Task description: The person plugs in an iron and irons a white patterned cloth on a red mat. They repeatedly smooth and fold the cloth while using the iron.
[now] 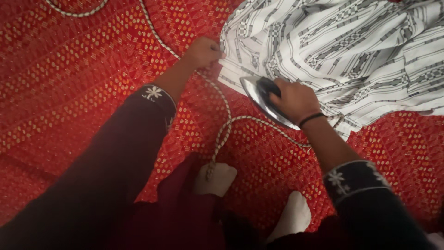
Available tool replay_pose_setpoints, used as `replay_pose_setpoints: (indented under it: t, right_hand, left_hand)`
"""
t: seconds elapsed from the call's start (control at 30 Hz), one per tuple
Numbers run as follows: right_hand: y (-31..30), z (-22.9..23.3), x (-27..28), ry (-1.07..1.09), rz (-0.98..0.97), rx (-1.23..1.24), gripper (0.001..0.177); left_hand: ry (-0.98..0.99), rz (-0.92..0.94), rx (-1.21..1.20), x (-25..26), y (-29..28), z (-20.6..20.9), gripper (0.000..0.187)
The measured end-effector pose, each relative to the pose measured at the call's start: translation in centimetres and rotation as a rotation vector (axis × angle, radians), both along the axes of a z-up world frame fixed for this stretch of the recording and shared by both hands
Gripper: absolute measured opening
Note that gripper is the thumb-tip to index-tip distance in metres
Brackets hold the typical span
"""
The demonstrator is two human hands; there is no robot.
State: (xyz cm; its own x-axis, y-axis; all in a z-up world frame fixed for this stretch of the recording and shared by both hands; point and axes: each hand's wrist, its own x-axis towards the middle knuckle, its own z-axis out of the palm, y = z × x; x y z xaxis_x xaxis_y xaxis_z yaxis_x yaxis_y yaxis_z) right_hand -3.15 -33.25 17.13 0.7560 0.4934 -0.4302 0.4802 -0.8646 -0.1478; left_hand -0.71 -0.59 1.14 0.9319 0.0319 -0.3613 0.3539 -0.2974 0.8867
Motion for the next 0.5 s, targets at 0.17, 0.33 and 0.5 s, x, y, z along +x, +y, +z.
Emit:
replay_pose_setpoints:
  t: [0.17,0.33,0.5]
  right_hand:
    - [2.8,-0.8,1.1,-0.032,-0.002,0.168,0.034]
    - [5.5,-1.7,2.2,-0.049,0.096,0.254,0.035]
    - [2.9,-1.9,0.8,-0.025,0.073,0.199,0.033]
  left_hand:
    - [0.047,-0.007,-0.010,1.1,0.6,-1.1,0.027]
    - [-0.083,-0.192,0.054,2.4,2.4,-2.2,0.028]
    - [-0.091,-0.264,0.169,2.5,2.9,-2.5,0.032]
